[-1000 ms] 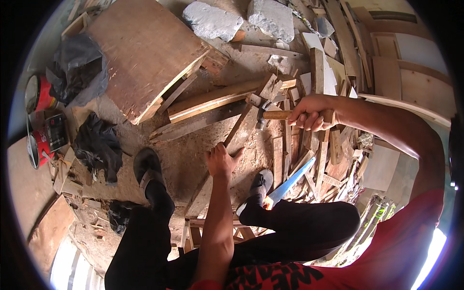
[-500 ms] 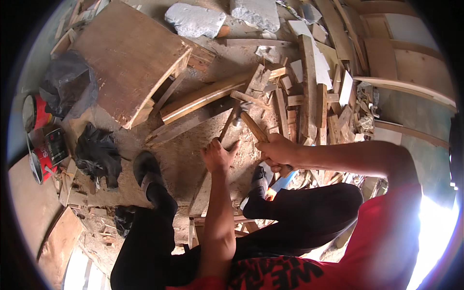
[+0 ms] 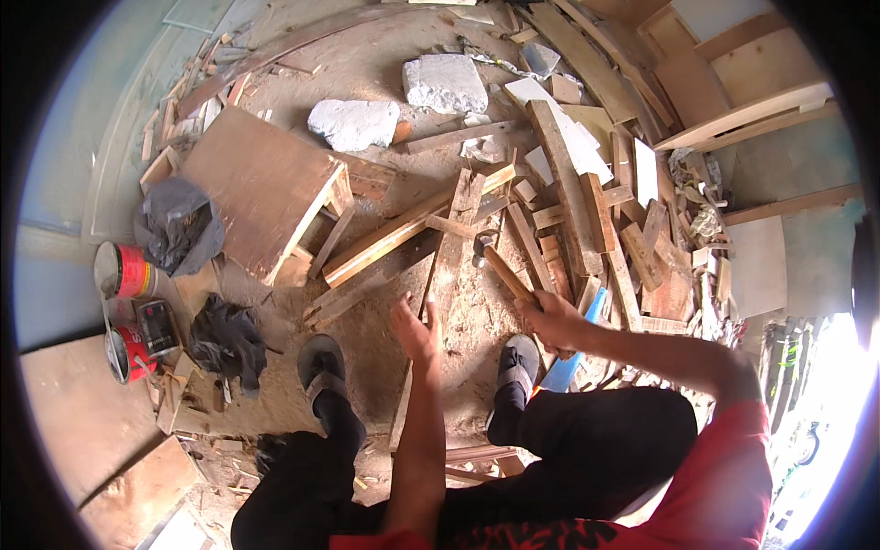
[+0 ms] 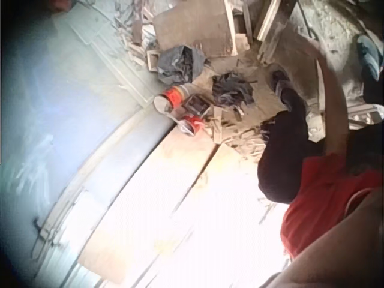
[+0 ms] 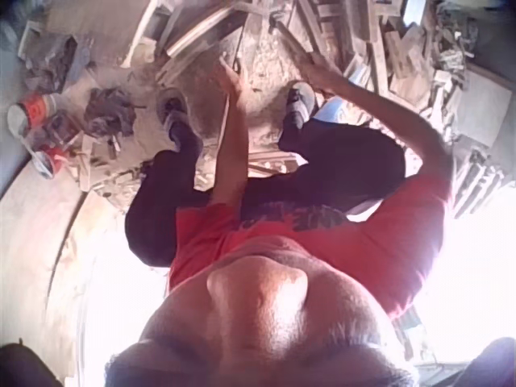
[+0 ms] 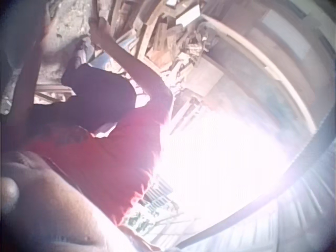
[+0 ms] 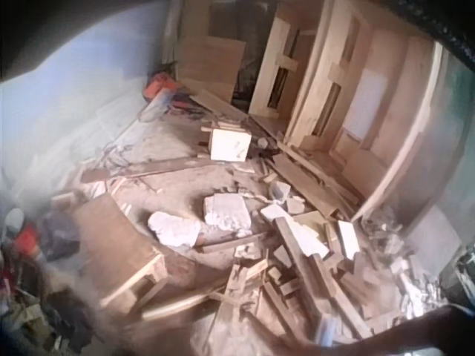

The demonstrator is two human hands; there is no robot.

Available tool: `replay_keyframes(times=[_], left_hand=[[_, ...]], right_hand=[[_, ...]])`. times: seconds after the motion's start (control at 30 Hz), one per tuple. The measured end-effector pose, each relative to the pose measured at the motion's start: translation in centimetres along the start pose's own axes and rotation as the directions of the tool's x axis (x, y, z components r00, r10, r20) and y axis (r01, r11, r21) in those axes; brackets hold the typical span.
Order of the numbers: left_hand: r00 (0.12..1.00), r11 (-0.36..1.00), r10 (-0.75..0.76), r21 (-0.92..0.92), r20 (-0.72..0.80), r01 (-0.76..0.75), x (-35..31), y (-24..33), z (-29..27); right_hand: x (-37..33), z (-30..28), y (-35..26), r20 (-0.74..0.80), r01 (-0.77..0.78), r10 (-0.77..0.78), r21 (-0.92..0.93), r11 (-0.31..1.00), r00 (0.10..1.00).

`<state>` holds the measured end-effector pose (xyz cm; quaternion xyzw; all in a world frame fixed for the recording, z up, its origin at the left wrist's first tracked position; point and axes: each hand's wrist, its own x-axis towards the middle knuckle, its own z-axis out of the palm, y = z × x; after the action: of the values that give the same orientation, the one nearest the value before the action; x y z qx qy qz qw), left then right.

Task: The person sits on the floor and uses a hammer to break a long piece of wood into smaller pieces. They repeatedly strike the wood, reposition it, and break off smaller fragments, accumulating a pile of wood debris.

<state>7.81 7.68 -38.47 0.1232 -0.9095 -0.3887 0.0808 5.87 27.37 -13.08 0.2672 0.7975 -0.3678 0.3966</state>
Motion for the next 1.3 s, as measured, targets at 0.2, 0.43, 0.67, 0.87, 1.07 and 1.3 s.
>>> replay_keyframes(times=[0.2, 0.43, 0.67, 0.87, 1.07, 1.3], left_hand=[[0.930, 0.904, 0.346, -0.223, -0.123, -0.366, 7.5, 8.1, -1.9], [0.690, 0.732, 0.672, -0.102, 0.270, -0.673, 16.5, 12.8, 2.5], [0.694, 0.706, 0.706, -0.222, 0.140, -0.673, 17.1, 12.1, 3.5], [0.764, 0.758, 0.643, -0.180, 0.051, -0.627, 16.0, 11.8, 4.5], [0.759, 0.757, 0.650, -0.116, 0.037, -0.643, 15.8, 11.8, 4.0], [0.742, 0.733, 0.670, -0.178, 0.024, -0.657, 16.0, 11.7, 3.2]], right_hand=[[6.0, 5.0, 11.3, -0.343, 0.392, -0.362, 0.018, 0.920, 0.866], [9.3, 8.7, 12.4, -0.397, 0.361, -0.214, 0.344, 0.867, 0.893], [8.8, 3.4, 11.5, -0.291, 0.273, -0.212, 0.191, 0.943, 0.933], [9.5, 0.6, 9.4, -0.297, 0.451, -0.401, 0.125, 0.884, 0.867], [9.7, 0.2, 6.8, -0.561, 0.830, -0.654, 0.115, 0.545, 0.508], [14.4, 0.6, 7.9, -0.230, 0.516, -0.493, 0.054, 0.855, 0.839]])
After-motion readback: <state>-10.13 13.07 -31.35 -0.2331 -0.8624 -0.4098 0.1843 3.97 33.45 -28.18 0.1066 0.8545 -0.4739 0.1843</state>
